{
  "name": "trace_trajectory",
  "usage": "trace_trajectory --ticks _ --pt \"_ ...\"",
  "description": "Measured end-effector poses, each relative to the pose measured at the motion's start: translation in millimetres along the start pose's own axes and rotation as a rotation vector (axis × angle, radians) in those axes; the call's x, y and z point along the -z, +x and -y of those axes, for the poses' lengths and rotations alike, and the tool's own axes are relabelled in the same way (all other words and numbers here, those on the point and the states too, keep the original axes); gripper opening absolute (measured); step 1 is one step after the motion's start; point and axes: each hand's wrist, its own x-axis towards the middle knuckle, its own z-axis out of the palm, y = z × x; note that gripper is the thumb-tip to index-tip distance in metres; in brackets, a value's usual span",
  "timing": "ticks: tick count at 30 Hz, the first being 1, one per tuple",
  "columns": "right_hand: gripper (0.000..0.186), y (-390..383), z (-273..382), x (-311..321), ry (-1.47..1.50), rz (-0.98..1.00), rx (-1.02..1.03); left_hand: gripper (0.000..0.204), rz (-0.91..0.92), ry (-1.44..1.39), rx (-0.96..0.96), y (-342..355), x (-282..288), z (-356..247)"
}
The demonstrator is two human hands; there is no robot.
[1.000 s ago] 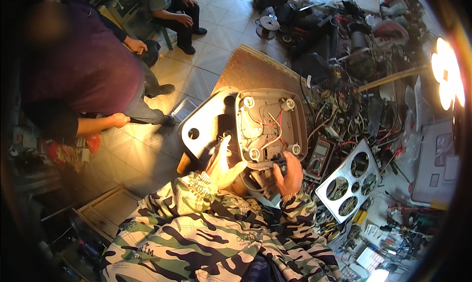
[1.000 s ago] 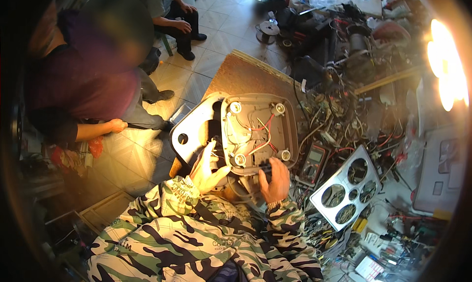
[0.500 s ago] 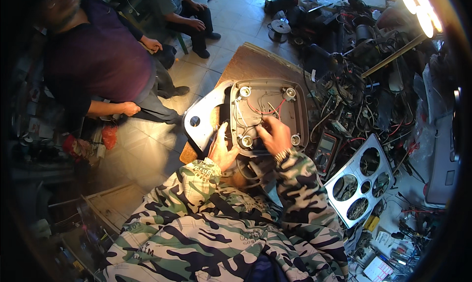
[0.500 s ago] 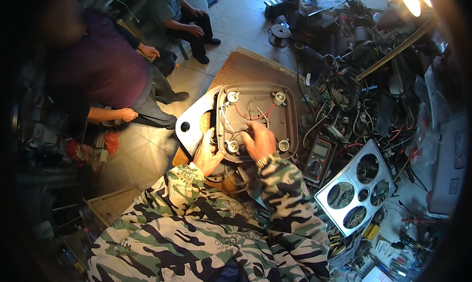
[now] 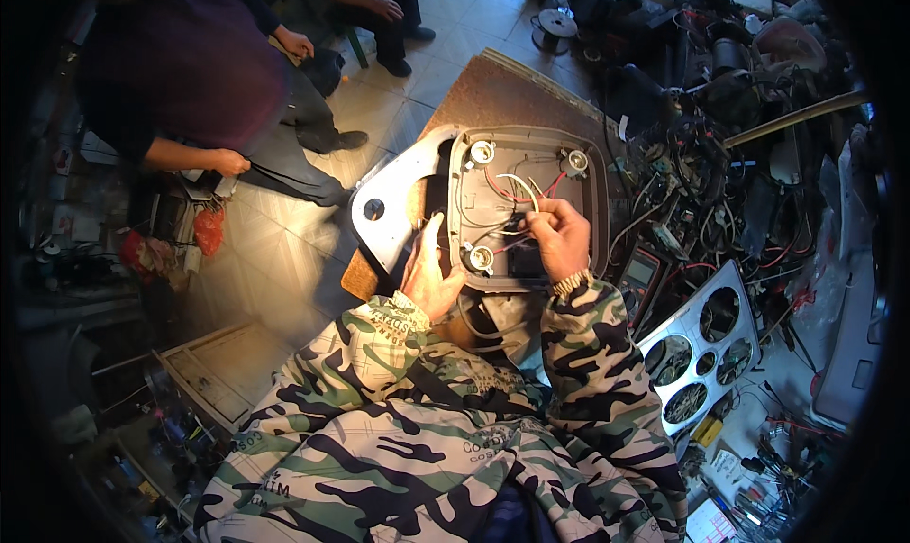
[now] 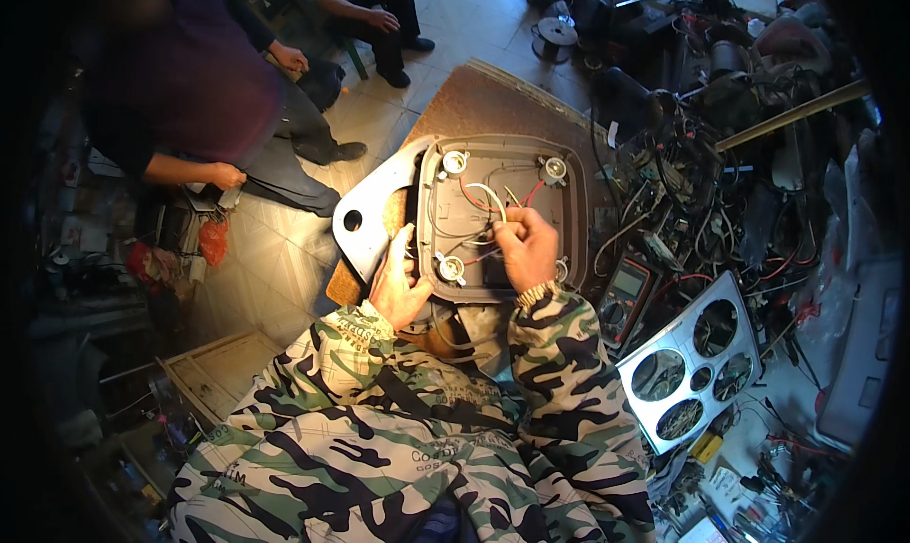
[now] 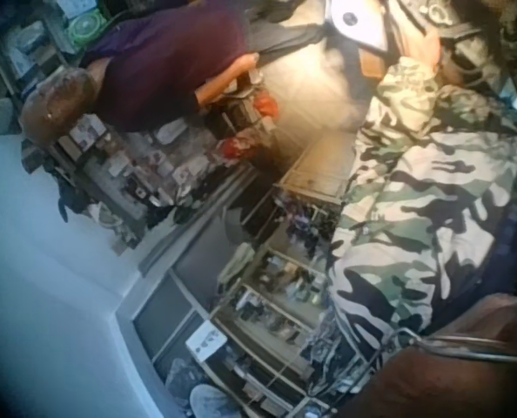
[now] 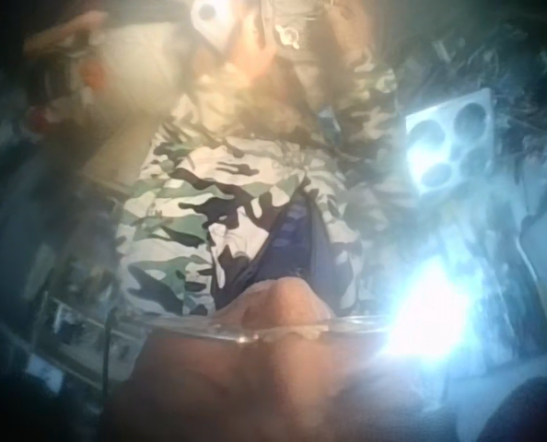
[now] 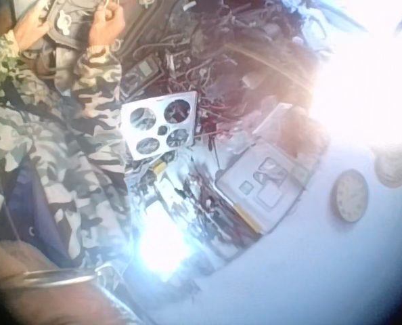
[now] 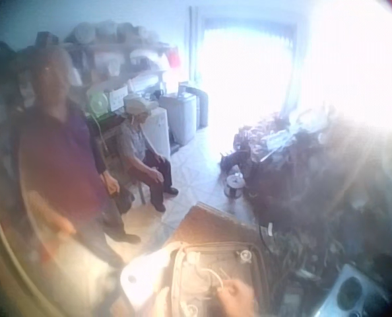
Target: The person works on a disassembled electronic device, using pliers to strip and twist wires connected to circular components. They manipulate the wiring and components on a workbench in a cluttered workshop.
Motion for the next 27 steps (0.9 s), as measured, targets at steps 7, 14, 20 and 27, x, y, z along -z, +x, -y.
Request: trace_trajectory --ticks 7,14,20,27 --pt "0.034 -49 14 27 -0.436 0.002 0.185 0.083 -0.123 0.423 -0.270 -7 8 -27" --pt "0.024 -72 18 28 -0.919 0.032 0.415 0.067 -0.111 0.774 -0.469 -1 14 -50" --pt "0.025 -88 11 15 -0.958 0.083 0.663 0.061 0.173 0.531 -0.691 16 11 -48" --pt "0.026 -98 11 -7 -0.974 0.052 0.593 0.049 0.350 0.413 -0.749 22 5 -62"
